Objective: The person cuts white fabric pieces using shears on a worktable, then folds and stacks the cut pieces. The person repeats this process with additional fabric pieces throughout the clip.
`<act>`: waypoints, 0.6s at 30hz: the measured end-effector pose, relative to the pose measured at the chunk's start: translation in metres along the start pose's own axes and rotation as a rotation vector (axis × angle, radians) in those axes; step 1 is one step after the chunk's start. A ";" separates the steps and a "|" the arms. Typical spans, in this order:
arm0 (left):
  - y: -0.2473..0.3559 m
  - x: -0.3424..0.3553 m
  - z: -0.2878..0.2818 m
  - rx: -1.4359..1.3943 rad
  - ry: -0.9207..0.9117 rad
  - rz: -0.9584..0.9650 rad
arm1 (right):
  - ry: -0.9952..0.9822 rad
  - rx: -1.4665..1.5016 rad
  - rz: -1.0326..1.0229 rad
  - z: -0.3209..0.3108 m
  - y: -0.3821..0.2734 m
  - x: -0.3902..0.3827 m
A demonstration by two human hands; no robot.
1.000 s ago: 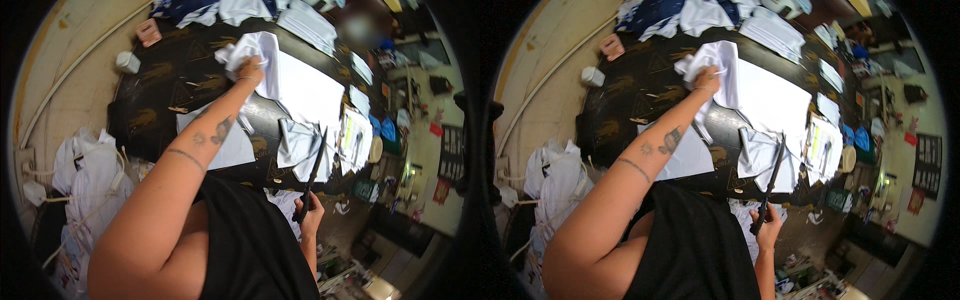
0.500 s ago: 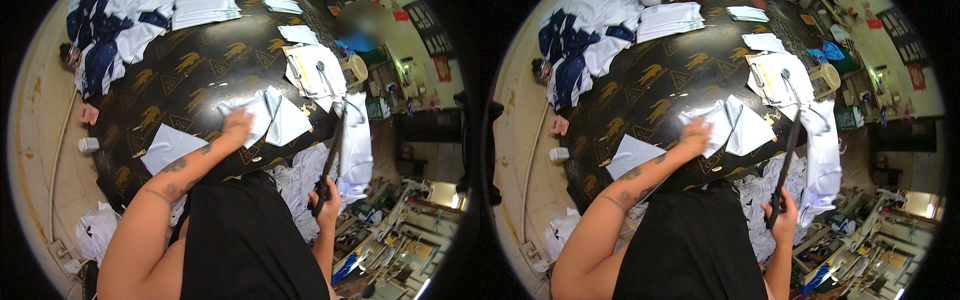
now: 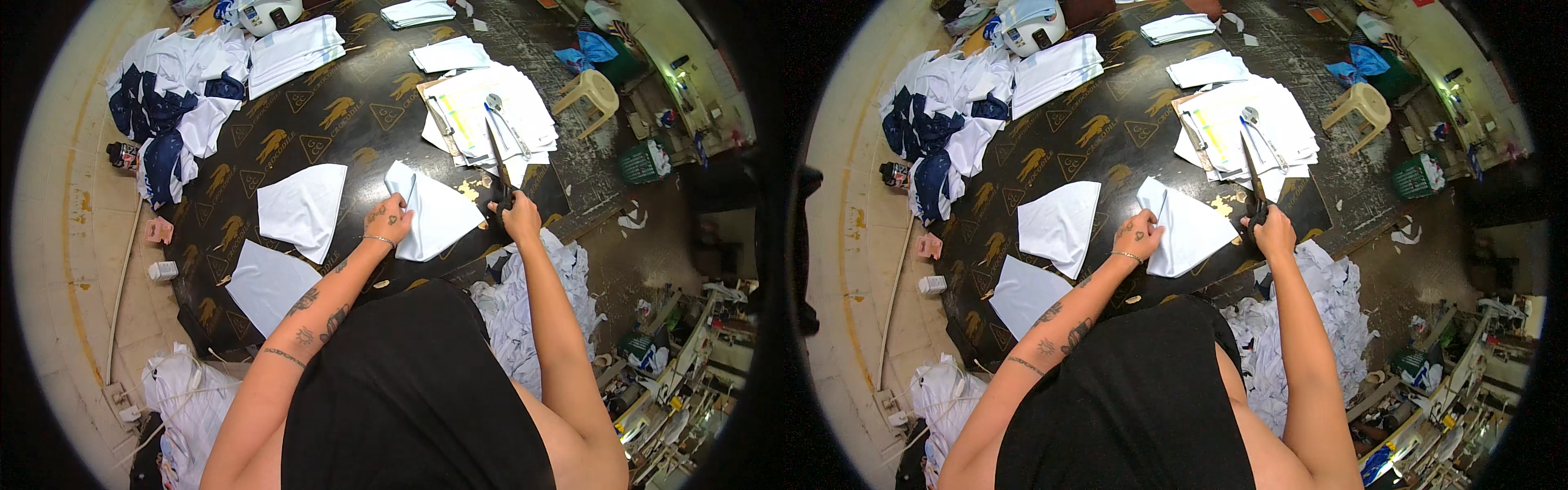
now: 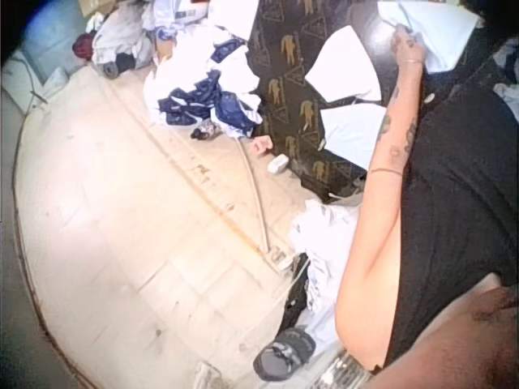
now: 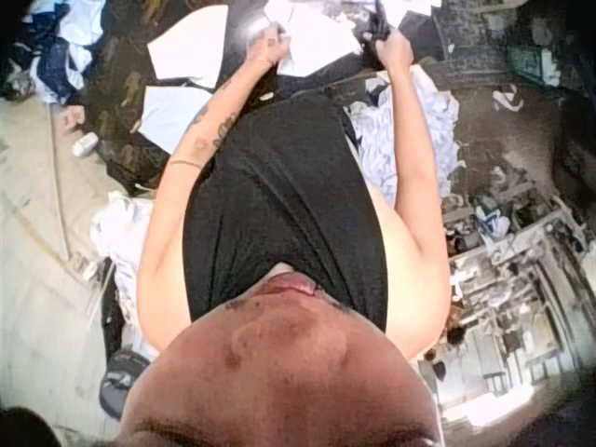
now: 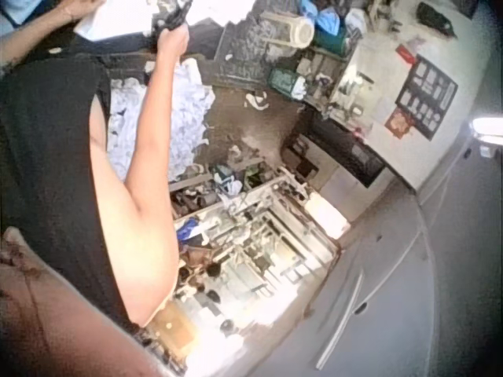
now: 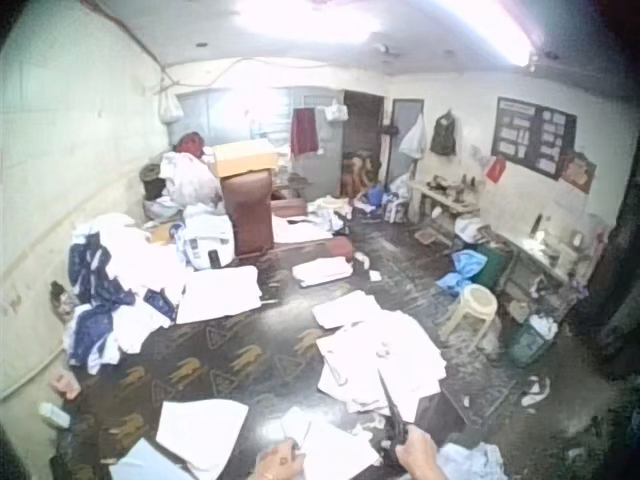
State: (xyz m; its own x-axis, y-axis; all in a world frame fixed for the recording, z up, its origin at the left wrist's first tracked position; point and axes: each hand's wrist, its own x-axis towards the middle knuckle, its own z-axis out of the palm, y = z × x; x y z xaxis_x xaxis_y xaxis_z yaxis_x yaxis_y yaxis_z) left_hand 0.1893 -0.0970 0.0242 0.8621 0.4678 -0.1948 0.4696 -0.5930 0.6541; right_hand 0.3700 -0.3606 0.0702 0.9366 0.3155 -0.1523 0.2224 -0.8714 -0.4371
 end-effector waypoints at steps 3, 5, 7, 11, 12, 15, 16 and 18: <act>-0.007 -0.020 -0.007 -0.148 0.116 -0.039 | -0.050 -0.044 -0.048 0.003 0.007 0.009; -0.028 -0.041 -0.022 -0.139 0.166 -0.169 | -0.078 -0.024 -0.092 0.001 0.009 0.003; -0.056 -0.066 -0.036 -0.007 0.420 -0.085 | 0.014 0.049 -0.204 0.001 0.004 -0.005; -0.117 -0.083 -0.069 0.437 0.547 -0.410 | -0.073 0.198 -0.630 0.027 -0.031 -0.008; -0.128 -0.079 -0.079 0.519 0.488 -0.404 | -0.153 0.238 -0.764 0.041 -0.046 -0.005; -0.144 -0.061 -0.099 0.735 0.353 -0.341 | -0.215 0.013 -1.026 0.072 -0.081 -0.003; -0.143 -0.055 -0.101 0.830 0.375 -0.242 | -0.209 -0.078 -1.000 0.079 -0.090 -0.005; -0.136 -0.047 -0.099 0.773 0.354 -0.049 | -0.268 -0.292 -0.798 0.084 -0.105 -0.009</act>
State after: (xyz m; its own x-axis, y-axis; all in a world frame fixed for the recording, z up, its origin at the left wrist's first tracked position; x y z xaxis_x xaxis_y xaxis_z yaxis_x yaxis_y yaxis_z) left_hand 0.0667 0.0262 0.0166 0.7872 0.6060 0.1142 0.6142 -0.7871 -0.0568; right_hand 0.3158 -0.2404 0.0434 0.3868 0.9146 -0.1174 0.8757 -0.4043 -0.2642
